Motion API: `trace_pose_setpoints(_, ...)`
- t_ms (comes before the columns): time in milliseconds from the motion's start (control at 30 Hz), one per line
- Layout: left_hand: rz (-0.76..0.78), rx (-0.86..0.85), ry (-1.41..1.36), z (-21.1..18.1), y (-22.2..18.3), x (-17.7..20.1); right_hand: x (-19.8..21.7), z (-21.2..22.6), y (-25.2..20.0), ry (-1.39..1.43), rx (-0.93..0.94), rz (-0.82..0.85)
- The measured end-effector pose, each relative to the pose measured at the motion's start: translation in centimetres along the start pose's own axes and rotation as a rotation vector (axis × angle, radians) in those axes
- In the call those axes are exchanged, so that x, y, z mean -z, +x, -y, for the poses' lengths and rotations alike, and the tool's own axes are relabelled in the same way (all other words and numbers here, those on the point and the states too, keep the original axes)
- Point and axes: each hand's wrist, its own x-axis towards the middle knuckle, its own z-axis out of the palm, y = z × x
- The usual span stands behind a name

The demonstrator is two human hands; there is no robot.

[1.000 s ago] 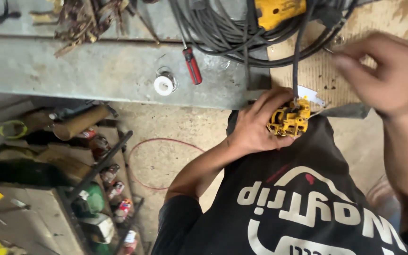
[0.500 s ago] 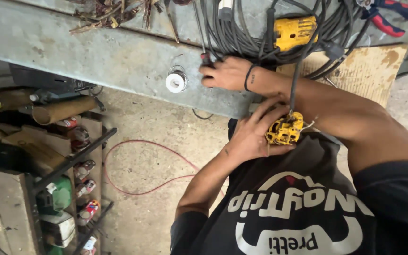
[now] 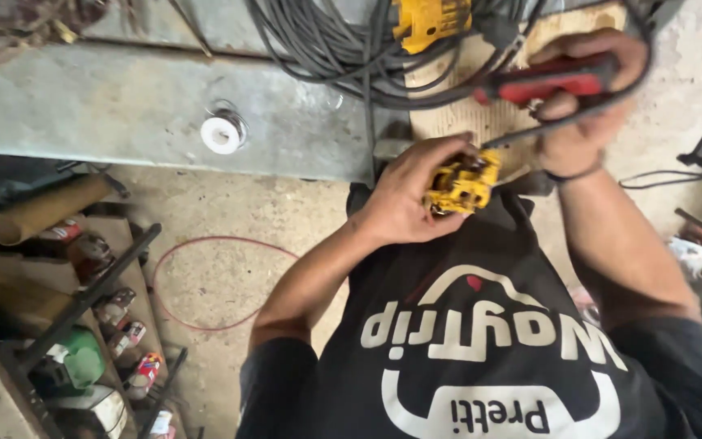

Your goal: Repairing a yellow power tool by reassembling internal components and wiring using a screwdriver

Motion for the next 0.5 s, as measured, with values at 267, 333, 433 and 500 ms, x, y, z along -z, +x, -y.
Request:
trace_pose_setpoints(267,-0.110,-0.058,0.133,-0.3,1.0,-2.3,4.7,6.4,-5.5,-0.693,-0.331,0.259)
trace_pose_setpoints(333,-0.126,-0.035,0.142,-0.8,1.0,-2.1,6.6,9.5,-8.3,-0.785,-0.262,-0.017)
trace_pose_setpoints(433,-0.141,-0.001,0.165,-1.1,1.0,-2.1,-0.2,14.8,-5.6,-0.852,-0.231,-0.282)
trace_pose_setpoints(500,-0.128,0.002,0.168,-1.0,1.2,-2.6,-6.2,19.2,-5.2,-0.854,-0.289,-0.270)
